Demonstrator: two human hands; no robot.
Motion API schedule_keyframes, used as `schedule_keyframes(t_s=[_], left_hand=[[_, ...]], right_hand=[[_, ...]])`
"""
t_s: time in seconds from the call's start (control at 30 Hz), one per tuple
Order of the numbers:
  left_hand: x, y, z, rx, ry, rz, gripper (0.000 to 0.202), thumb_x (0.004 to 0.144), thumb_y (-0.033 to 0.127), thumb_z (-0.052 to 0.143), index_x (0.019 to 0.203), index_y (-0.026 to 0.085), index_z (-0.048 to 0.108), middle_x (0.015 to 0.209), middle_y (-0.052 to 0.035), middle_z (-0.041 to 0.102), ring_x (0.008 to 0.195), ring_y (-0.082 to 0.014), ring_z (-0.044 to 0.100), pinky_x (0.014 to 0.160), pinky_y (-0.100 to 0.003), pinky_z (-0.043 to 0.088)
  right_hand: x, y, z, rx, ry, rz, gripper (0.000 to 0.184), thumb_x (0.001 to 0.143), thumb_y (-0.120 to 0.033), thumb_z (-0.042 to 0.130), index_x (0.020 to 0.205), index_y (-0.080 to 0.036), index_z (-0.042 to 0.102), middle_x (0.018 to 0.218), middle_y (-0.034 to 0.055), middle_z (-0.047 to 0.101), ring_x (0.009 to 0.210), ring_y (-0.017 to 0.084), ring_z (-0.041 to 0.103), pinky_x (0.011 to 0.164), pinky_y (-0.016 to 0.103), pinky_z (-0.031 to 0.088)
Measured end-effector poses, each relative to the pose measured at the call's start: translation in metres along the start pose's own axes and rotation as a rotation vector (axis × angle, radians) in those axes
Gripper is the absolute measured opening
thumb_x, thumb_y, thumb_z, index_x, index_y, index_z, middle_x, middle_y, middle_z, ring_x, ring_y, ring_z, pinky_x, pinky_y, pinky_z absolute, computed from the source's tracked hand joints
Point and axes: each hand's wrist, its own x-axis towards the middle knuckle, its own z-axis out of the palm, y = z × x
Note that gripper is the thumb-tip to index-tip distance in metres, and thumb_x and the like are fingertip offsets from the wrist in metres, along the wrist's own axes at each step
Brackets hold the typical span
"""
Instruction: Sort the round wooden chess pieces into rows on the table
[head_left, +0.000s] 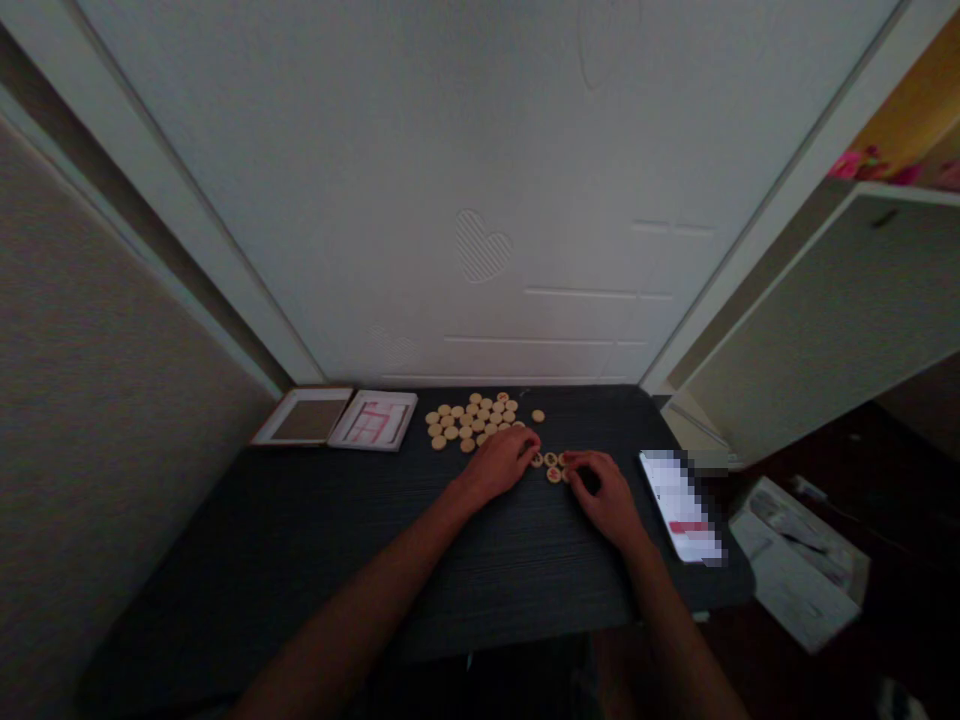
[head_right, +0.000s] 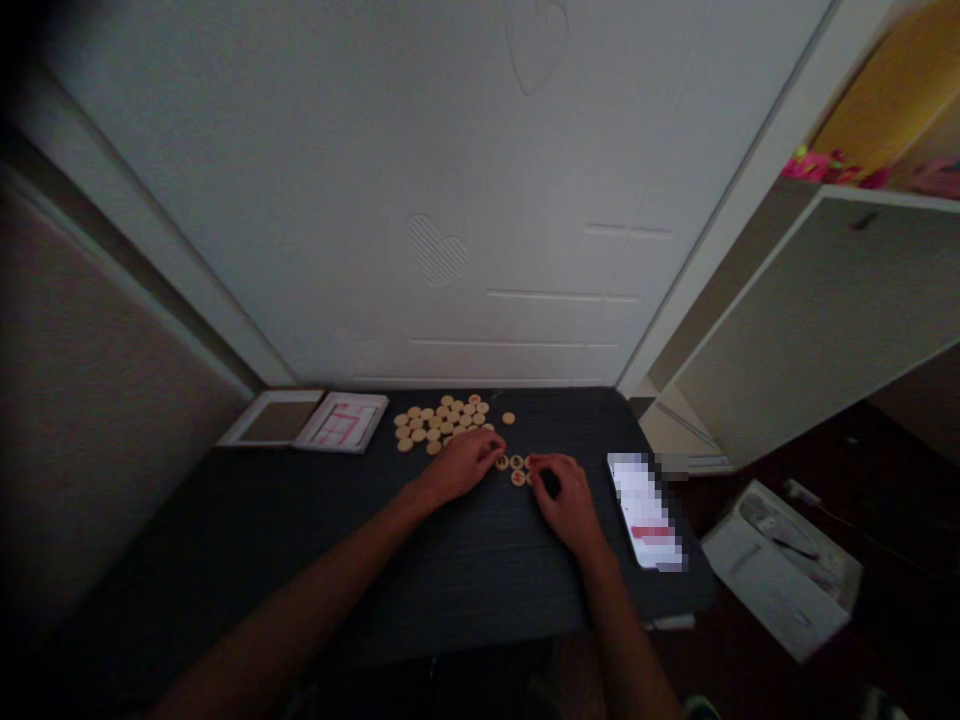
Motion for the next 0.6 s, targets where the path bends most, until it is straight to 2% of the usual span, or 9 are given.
schedule_keyframes(t_s=[0.13,0.3,0.43,0.6], left_hand=[[-0.002,-0.01,-0.012,0.033,0.086,-0.018,0.023,0.102,0.028,0.047,0.108,0.023,0.068,0.108,-0.0042,0.073,0.101,-0.0204,0.067,0.093,-0.033,0.05],[0.005,-0.033,-0.031,0.137,0.179,-0.069,0.028,0.102,0.027,0.045,0.116,0.021,0.067,0.118,-0.0076,0.071,0.109,-0.0232,0.063,0.098,-0.037,0.048],[0.021,-0.046,-0.039,0.237,0.171,-0.071,0.03,0.098,0.021,0.047,0.119,0.025,0.068,0.122,-0.0057,0.072,0.111,-0.0269,0.058,0.098,-0.042,0.045],[0.036,-0.05,-0.033,0.338,0.131,-0.069,0.026,0.095,0.023,0.049,0.108,0.025,0.072,0.118,-0.0067,0.073,0.112,-0.0313,0.054,0.096,-0.048,0.041]], right_hand=[[0.0,-0.001,-0.001,0.058,0.045,0.034,0.006,0.091,-0.029,0.063,0.096,-0.027,0.066,0.113,0.0062,0.073,0.108,0.027,0.065,0.096,0.046,0.05],[-0.001,0.0,0.0,0.067,0.049,0.039,0.008,0.09,-0.031,0.065,0.097,-0.028,0.067,0.113,0.0064,0.073,0.108,0.027,0.066,0.096,0.047,0.05],[-0.001,0.0,0.0,0.059,0.056,0.054,0.008,0.09,-0.031,0.065,0.097,-0.027,0.067,0.113,0.0068,0.073,0.107,0.027,0.066,0.095,0.047,0.051],[-0.001,-0.004,-0.002,0.059,0.066,0.064,0.009,0.09,-0.029,0.065,0.097,-0.027,0.068,0.114,0.0072,0.072,0.107,0.027,0.066,0.094,0.046,0.052]])
